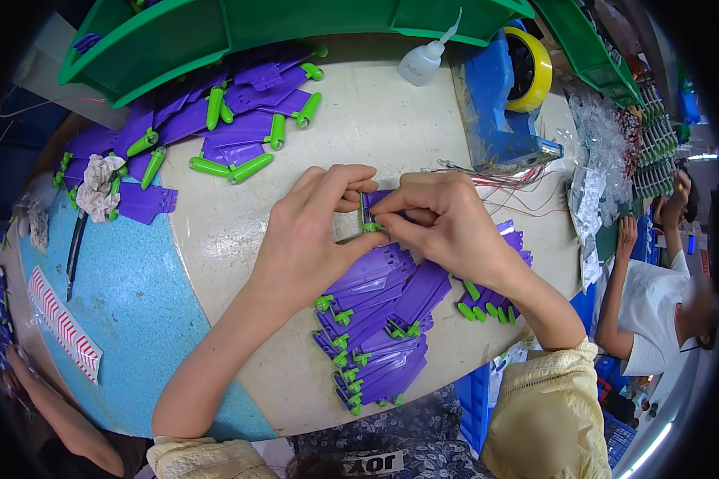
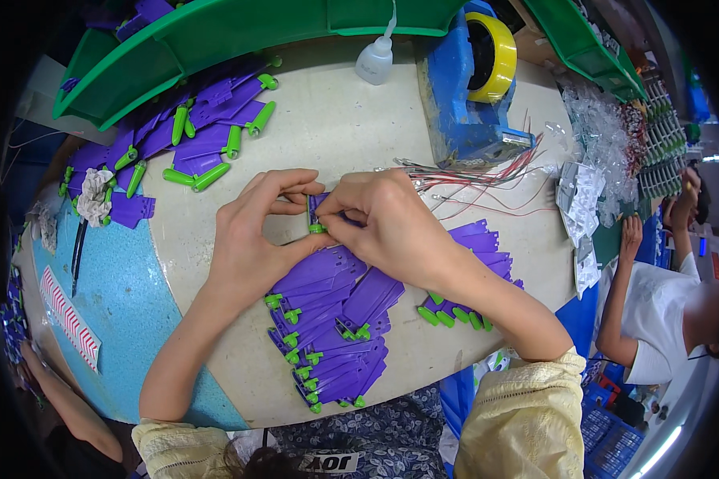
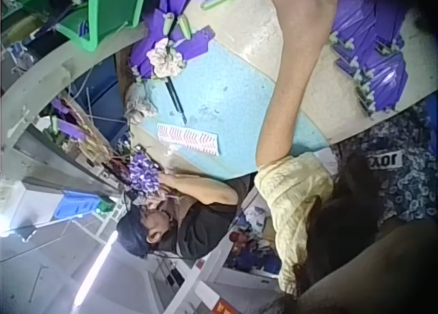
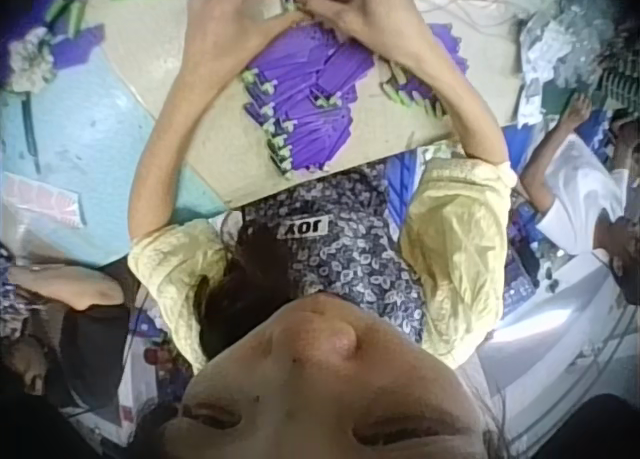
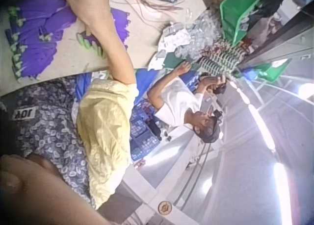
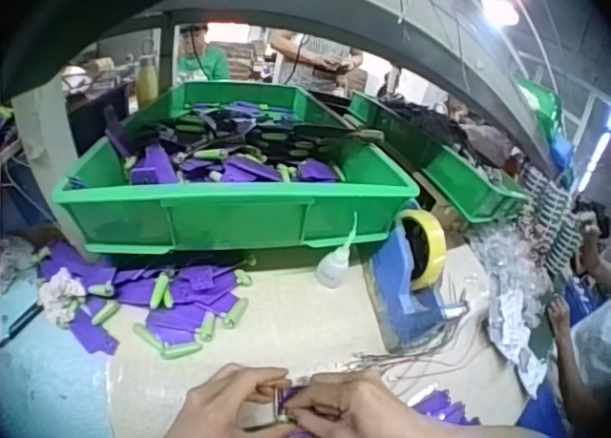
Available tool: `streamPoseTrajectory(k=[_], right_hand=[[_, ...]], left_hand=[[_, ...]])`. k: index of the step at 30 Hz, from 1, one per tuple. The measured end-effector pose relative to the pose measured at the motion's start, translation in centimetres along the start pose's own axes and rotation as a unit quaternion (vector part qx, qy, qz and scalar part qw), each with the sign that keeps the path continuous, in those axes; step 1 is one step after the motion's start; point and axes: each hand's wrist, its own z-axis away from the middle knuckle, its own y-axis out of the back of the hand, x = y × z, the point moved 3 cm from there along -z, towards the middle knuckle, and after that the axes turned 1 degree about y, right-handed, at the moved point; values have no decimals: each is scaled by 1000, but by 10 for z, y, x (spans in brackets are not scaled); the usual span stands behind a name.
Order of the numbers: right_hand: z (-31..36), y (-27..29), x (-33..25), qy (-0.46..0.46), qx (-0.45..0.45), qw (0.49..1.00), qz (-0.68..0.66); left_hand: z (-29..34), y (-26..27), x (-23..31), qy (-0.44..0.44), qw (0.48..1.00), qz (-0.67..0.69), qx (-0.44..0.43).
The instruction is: The person assembles small electronic components by inserting red wires into purple plastic housings with green caps. They use a hammer to secure the green caps onto the purple bodies and place the finished units into a green bin. The person also retrieves more components from the bin and continues the assembly process.
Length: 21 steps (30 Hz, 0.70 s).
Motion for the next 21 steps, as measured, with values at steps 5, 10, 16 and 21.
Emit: streamPoseTrajectory(k=[5,10,16,21], right_hand=[[19,-5,9,18,2,999,-45],[23,-4,7,-1,9,1000,0],[13,0,-2,157,-22,983,96],[2,6,3,-73,-76,993,-60]], left_hand=[[5,-2,6,-45,999,-13,-11],[6,-2,7,-22,1000,-20,-4],[5,-4,7,-27,999,-28,-3],[6,-3,7,-23,999,-40,1]])
